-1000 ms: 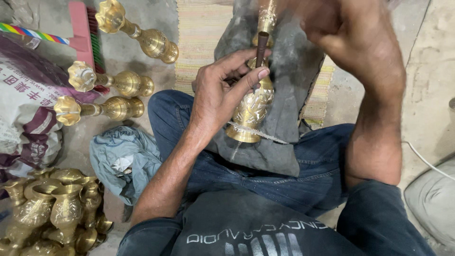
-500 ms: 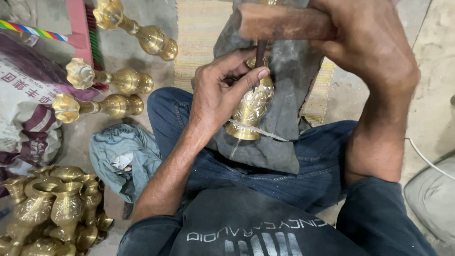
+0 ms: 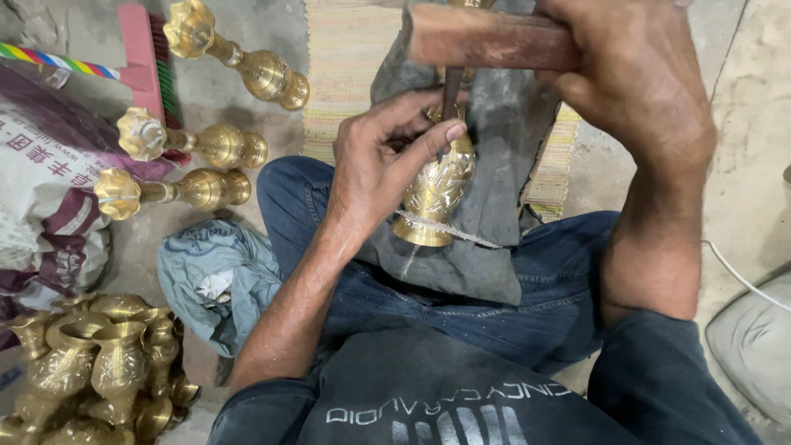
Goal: The person sits cross-legged on the floor with a brass vase resting on a sandbag on their lap. They hold a steel punch against the vase's embossed surface and strike it with a wooden mallet, repositioning the punch repeatedly to work the decorative pattern around the body.
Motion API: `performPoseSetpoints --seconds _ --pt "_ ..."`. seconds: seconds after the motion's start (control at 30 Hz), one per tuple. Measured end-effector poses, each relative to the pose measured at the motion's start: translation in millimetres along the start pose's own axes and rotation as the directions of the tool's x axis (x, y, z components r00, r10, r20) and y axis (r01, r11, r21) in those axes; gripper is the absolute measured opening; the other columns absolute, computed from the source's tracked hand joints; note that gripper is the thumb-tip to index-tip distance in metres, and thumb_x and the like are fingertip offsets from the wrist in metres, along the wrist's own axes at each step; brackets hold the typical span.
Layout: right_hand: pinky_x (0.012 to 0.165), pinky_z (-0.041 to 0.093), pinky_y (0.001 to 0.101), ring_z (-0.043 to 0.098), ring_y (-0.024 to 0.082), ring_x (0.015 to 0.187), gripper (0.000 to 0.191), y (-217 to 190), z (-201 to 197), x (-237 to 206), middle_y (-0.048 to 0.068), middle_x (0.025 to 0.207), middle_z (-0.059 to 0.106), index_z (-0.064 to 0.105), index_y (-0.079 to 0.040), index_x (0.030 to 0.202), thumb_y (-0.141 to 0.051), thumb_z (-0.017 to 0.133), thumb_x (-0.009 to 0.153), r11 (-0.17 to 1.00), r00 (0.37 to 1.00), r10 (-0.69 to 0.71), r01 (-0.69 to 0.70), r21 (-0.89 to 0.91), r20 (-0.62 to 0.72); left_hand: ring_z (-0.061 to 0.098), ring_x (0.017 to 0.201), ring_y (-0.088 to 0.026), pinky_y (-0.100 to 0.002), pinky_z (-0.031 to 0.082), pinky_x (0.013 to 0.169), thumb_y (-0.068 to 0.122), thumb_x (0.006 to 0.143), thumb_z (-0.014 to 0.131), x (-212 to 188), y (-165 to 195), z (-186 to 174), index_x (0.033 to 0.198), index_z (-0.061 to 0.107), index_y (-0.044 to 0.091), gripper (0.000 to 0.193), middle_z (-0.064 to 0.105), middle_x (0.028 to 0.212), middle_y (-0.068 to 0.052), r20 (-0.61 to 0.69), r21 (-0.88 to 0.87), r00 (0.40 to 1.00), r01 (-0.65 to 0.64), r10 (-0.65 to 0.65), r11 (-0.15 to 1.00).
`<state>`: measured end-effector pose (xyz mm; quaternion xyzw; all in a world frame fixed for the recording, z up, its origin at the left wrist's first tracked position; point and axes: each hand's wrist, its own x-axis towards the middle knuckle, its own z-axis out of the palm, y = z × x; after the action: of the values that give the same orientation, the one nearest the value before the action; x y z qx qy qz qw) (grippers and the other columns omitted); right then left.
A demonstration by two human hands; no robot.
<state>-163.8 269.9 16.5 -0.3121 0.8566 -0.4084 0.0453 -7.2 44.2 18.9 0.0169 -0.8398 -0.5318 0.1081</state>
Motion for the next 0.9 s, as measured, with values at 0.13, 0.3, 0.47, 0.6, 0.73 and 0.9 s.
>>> performPoseSetpoints --seconds 0.13,0.3,0.47,0.6,0.73,0.9 --pt "0.065 0.045 0.0436 0.060 0.031 0.073 0.033 5.4 3.6 -0.9 0.013 0.080 0.059 0.057 0.001 0.101 -0.010 0.087 0.099 1.000 1.000 0.000 0.000 0.011 0.009 0.062 0.067 -0.004 -0.025 0.048 0.056 0.021 0.099 0.080 -3.7 -0.5 0.0 0.132 0.073 0.013 0.034 0.069 0.076 0.002 0.006 0.011 1.000 0.005 -0.005 1.000" --pt "0.064 0.043 0.0437 0.057 0.033 0.067 0.034 -0.8 0.6 -0.3 0.016 0.074 0.054 0.053 0.002 0.094 -0.008 0.085 0.099 0.998 0.999 -0.029 0.030 -0.052 0.028 0.065 0.069 -0.002 -0.023 0.051 0.060 0.021 0.102 0.078 -0.5 0.6 -1.6 0.134 0.071 0.014 0.034 0.068 0.074 0.003 0.021 -0.058 0.999 0.039 -0.038 0.998" --pt "0.067 0.044 0.0452 0.056 0.035 0.071 0.035 -12.8 -3.2 1.2 0.016 0.078 0.053 0.054 0.003 0.096 -0.010 0.086 0.100 0.998 1.000 -0.018 0.018 -0.058 0.003 0.061 0.067 -0.003 -0.023 0.048 0.060 0.019 0.101 0.079 1.0 4.3 -4.1 0.133 0.072 0.013 0.033 0.066 0.071 0.003 0.036 -0.041 0.998 0.050 -0.049 0.998" --pt "0.069 0.046 0.0457 0.061 0.037 0.078 0.028 -23.1 -12.7 -2.4 0.018 0.085 0.060 0.061 0.003 0.104 -0.004 0.086 0.092 0.919 0.961 -0.276 0.273 -0.284 0.031 0.063 0.072 -0.002 -0.023 0.052 0.065 0.019 0.102 0.080 1.7 5.8 -3.4 0.132 0.072 0.013 0.032 0.067 0.075 0.003 0.026 -0.105 0.999 0.035 -0.032 0.994" --pt "0.071 0.046 0.0466 0.060 0.036 0.076 0.031 -31.7 -13.3 -2.2 0.018 0.084 0.059 0.059 0.002 0.103 -0.009 0.087 0.096 0.961 0.984 -0.179 0.173 -0.217 -0.009 0.061 0.071 -0.002 -0.022 0.049 0.064 0.018 0.102 0.079 -1.7 5.1 -4.1 0.135 0.072 0.014 0.034 0.066 0.074 0.002 0.035 -0.064 0.998 0.059 -0.057 0.996" --pt "0.075 0.047 0.0474 0.062 0.038 0.080 0.035 -30.6 -8.9 0.8 0.019 0.087 0.057 0.057 0.002 0.106 -0.012 0.089 0.101 0.989 0.995 -0.096 0.095 -0.118 -0.003 0.060 0.069 -0.003 -0.023 0.047 0.060 0.018 0.098 0.081 -2.7 -1.1 -2.3 0.131 0.073 0.014 0.034 0.068 0.076 0.001 0.005 -0.041 1.000 0.024 -0.023 0.999"
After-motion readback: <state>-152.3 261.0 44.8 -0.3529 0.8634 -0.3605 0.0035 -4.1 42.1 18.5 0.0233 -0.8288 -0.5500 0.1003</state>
